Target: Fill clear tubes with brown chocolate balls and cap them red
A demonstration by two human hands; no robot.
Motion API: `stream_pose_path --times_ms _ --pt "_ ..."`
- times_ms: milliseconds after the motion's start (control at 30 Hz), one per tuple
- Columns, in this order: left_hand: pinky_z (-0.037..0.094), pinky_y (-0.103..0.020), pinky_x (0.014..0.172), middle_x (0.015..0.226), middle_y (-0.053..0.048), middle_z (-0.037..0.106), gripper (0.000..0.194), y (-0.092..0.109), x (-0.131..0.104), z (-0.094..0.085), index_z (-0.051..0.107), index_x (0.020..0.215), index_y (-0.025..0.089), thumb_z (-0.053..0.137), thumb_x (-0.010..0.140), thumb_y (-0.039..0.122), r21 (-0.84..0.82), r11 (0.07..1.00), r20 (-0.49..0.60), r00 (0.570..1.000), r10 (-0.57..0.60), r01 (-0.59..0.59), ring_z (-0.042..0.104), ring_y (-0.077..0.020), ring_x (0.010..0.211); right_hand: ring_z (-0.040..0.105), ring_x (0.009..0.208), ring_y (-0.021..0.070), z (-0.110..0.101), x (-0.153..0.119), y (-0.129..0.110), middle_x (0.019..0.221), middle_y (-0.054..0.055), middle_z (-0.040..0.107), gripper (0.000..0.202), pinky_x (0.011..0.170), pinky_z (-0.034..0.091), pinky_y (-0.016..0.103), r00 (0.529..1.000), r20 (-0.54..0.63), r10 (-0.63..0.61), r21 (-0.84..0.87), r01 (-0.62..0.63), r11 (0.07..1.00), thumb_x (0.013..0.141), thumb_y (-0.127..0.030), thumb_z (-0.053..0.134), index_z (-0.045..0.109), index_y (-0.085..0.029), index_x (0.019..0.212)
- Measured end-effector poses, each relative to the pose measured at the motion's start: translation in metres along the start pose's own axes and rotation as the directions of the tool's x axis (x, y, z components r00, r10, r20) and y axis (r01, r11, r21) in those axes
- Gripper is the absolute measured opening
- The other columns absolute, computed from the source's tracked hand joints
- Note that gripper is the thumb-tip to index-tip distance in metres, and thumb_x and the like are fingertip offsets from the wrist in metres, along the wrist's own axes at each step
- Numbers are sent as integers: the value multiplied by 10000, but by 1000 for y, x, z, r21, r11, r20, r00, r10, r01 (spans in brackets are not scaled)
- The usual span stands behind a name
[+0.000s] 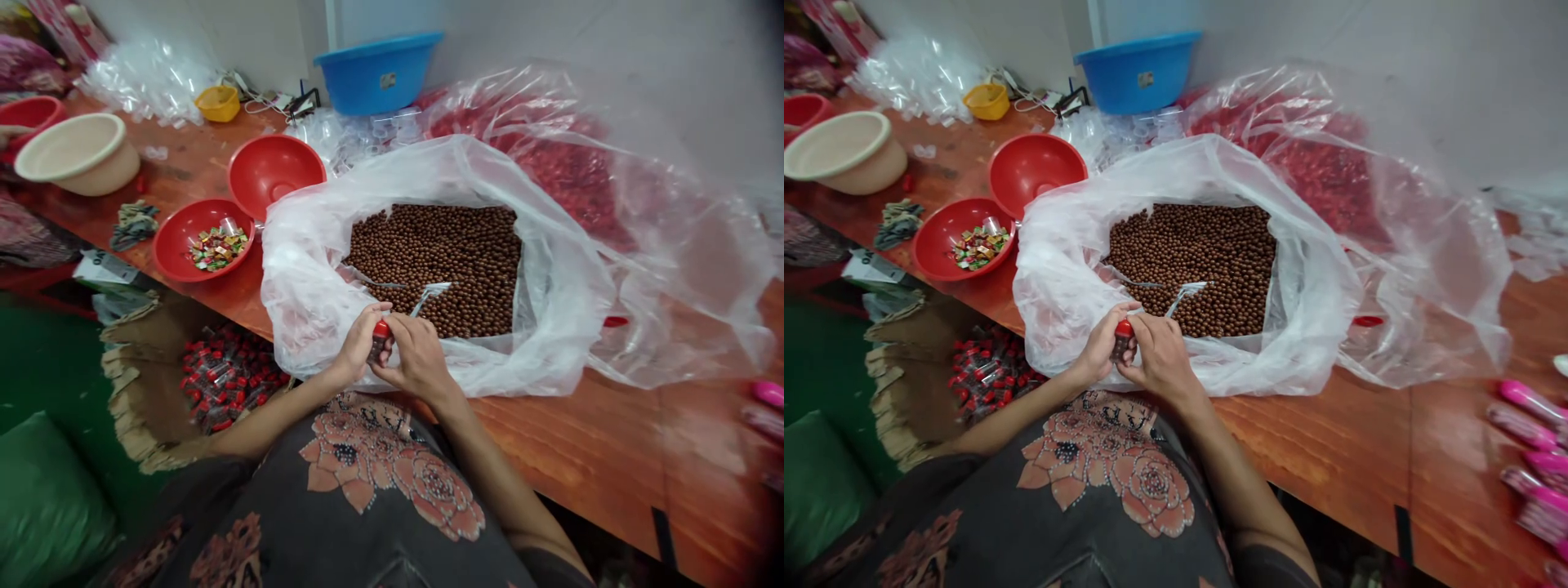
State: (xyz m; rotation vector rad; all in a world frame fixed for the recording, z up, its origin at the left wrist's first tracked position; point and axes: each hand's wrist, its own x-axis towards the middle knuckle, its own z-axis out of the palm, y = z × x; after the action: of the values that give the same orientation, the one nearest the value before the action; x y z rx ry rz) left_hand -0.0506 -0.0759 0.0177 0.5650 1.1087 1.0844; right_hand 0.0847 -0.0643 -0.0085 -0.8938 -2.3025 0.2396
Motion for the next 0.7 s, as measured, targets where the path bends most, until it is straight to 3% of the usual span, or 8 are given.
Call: stream_pose_path --times_ms 267,400,433,500,533,600,633,700 --pt "307 -163 337 486 78 471 480 1 -17 -10 461 1278 174 457 877 439 52 993 -74 991 113 -109 405 -87 332 562 1105 260 10 6 -11 1152 157 625 607 991 386 439 990 -38 -139 -5 139 990 809 -404 610 449 -104 1312" --pt "402 -195 394 580 58 545 444 21 -37 -41 497 1243 199 512 867 435 200 954 -192 946 261 -222 471 -97 391 469 1264 257 19 9 -23 1321 163 540 661 1050 385 440 992 64 -113 69 108 992 872 -412 588 362 -146 1433" --pt "433 -210 422 622 48 571 435 29 -44 -57 524 1218 203 527 860 449 278 928 -267 908 323 -249 495 -100 418 440 1296 262 20 8 -22 1372 167 497 687 1062 386 449 989 104 -104 81 96 992 874 -430 594 342 -163 1455" --pt "483 -237 490 686 29 603 411 47 -64 -98 591 1148 207 538 851 486 473 853 -449 774 447 -218 557 -121 500 393 1343 275 18 2 -14 1448 175 411 695 1075 392 475 987 140 -73 77 62 995 873 -451 606 346 -193 1463" --pt "508 -257 537 700 19 612 403 55 -76 -125 628 1097 207 519 860 514 580 803 -518 699 493 -137 591 -141 559 380 1357 275 14 -2 -7 1467 173 386 663 1075 398 480 991 129 -42 64 34 997 880 -433 604 363 -207 1455" --pt "542 -332 645 790 2 654 403 68 -99 -185 657 1095 261 464 882 543 738 667 -575 612 542 103 659 -213 721 377 1366 259 0 -16 12 1476 159 373 571 1077 408 470 997 57 46 8 -47 999 903 -363 581 402 -233 1429" --pt "549 -404 707 822 -11 670 413 70 -109 -216 659 1094 279 421 891 549 784 565 -592 583 557 256 673 -265 793 376 1369 257 -9 -25 23 1477 153 372 541 1085 401 472 995 3 100 -44 -100 994 909 -341 572 419 -242 1418" --pt "496 -582 831 907 -82 692 454 69 -122 -269 632 1113 255 474 839 580 841 281 -538 659 525 463 636 -411 997 328 1402 290 -30 -47 43 1501 149 344 548 1120 339 525 971 -72 228 -194 -238 952 899 -366 584 432 -249 1412"
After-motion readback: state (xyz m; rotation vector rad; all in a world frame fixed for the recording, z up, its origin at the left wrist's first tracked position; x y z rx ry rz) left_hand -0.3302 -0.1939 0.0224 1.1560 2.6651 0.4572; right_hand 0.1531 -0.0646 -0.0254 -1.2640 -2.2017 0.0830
